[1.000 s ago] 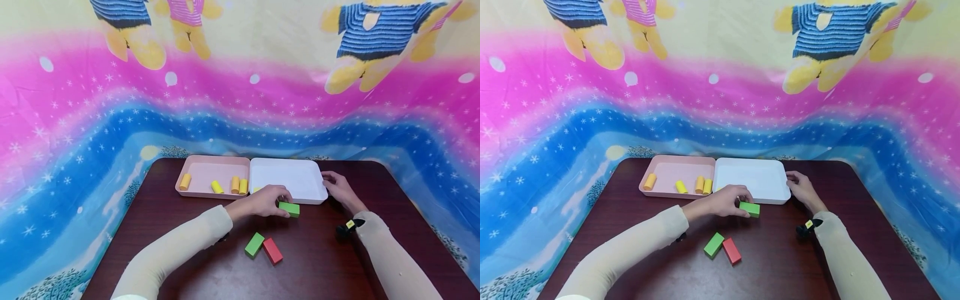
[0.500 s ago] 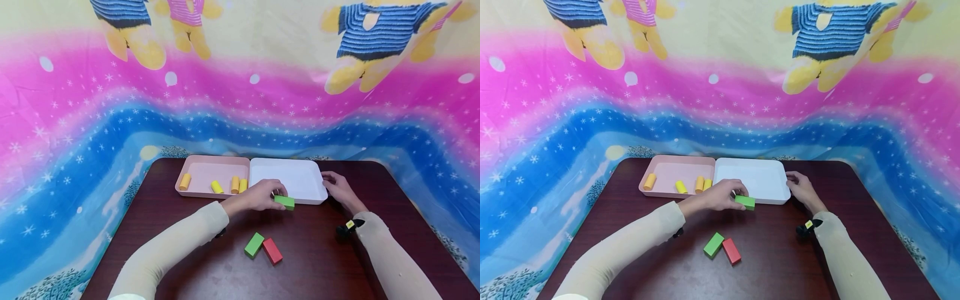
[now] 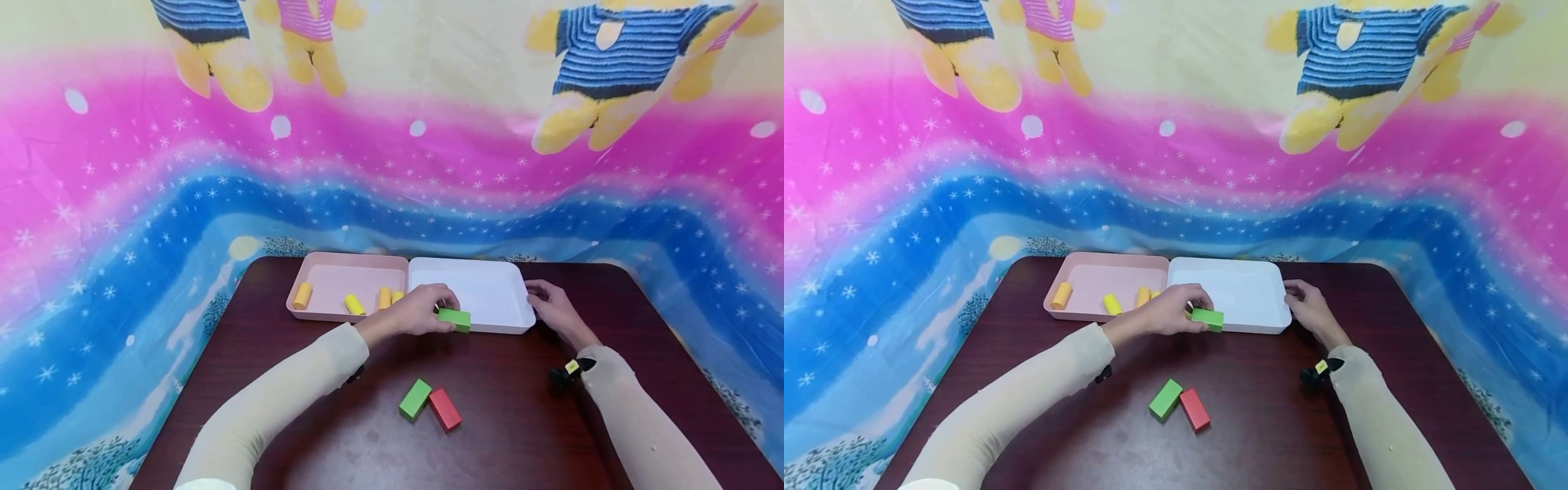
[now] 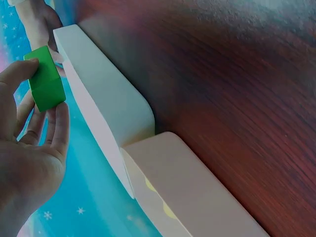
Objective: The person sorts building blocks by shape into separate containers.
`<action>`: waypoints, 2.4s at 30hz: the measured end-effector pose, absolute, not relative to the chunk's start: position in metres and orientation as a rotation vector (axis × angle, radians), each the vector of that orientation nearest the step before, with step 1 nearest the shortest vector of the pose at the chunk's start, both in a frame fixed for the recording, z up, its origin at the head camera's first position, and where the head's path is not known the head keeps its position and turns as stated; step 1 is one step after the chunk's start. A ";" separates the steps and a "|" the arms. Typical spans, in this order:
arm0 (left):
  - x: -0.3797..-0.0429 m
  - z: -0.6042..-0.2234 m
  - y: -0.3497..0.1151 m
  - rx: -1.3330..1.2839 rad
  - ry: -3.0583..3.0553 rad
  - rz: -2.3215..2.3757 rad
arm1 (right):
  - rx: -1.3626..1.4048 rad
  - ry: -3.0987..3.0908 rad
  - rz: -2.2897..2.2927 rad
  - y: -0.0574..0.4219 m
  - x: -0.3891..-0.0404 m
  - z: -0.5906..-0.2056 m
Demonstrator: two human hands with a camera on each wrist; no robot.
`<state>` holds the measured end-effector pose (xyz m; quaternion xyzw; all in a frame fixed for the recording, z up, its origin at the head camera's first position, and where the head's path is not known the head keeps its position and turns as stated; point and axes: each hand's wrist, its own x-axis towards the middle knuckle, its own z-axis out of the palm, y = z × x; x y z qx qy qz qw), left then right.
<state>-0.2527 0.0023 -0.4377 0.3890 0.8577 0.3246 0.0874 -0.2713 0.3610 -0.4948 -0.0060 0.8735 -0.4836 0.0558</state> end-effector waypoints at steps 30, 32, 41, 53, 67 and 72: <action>-0.290 -0.448 -0.014 0.848 2.669 1.052 | -0.008 2.656 -1.472 0.363 -0.271 -0.499; -0.292 -0.450 -0.013 0.838 2.678 1.041 | -0.005 2.653 -1.472 0.363 -0.271 -0.499; -0.298 -0.455 -0.012 0.829 2.702 1.023 | 0.000 2.669 -1.460 0.364 -0.272 -0.501; -0.298 -0.461 -0.014 0.819 2.718 0.974 | -0.012 2.667 -1.468 0.362 -0.271 -0.498; -0.295 -0.459 -0.017 0.832 2.679 1.014 | -0.021 2.673 -1.465 0.363 -0.271 -0.500; -0.294 -0.457 -0.019 0.851 2.665 1.039 | -0.017 2.677 -1.458 0.364 -0.271 -0.500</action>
